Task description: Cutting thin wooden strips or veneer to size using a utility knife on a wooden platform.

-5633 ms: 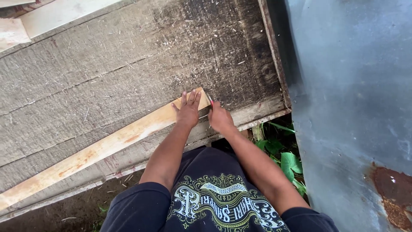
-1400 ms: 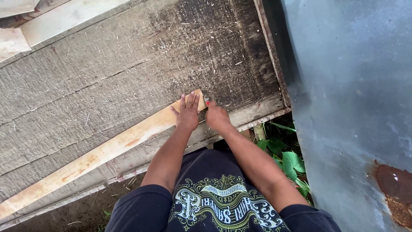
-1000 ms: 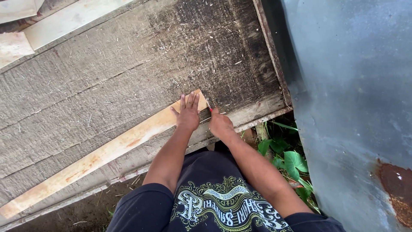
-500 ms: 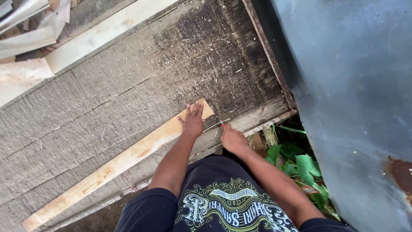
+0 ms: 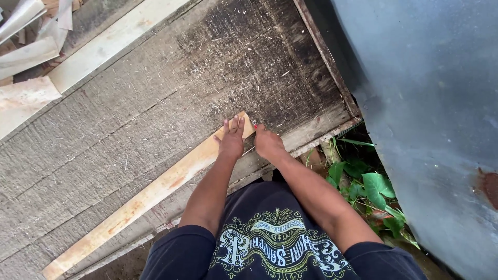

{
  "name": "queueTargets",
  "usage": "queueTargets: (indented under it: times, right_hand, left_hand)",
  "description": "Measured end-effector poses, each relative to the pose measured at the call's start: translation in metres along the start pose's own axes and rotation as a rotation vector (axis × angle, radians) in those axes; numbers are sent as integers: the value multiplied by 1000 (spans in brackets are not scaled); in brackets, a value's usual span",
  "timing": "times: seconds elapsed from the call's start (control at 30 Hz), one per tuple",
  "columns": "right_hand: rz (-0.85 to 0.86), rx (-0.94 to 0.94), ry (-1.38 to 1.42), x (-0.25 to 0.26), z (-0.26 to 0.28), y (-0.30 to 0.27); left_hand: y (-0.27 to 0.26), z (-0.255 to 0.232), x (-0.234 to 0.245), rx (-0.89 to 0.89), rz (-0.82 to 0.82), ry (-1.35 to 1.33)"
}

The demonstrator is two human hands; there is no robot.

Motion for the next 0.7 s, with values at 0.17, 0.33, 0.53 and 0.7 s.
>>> queueTargets:
  times: [0.17, 0.33, 0.53, 0.7]
  right_hand:
    - [13, 8, -10, 1, 1, -4]
    - [59, -33, -46, 3, -2, -17]
    - [157, -95, 54, -3, -22, -44]
    - [257, -124, 21, -1, -25, -62]
  left_hand:
    - [-1, 0, 0, 11, -3, -19]
    - [-5, -3, 5, 23, -4, -9]
    - [-6, -7, 7, 17, -23, -39]
    - [-5, -3, -1, 24, -3, -60]
Point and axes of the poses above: each hand's wrist, its own y-axis towards the middle knuckle, its own x-axis out of the back of the hand, z = x × y, the point moved 6 cm from there along y, towards the middle knuckle, and after that the axes turned 2 degrees about x, right-handed, at the moved point
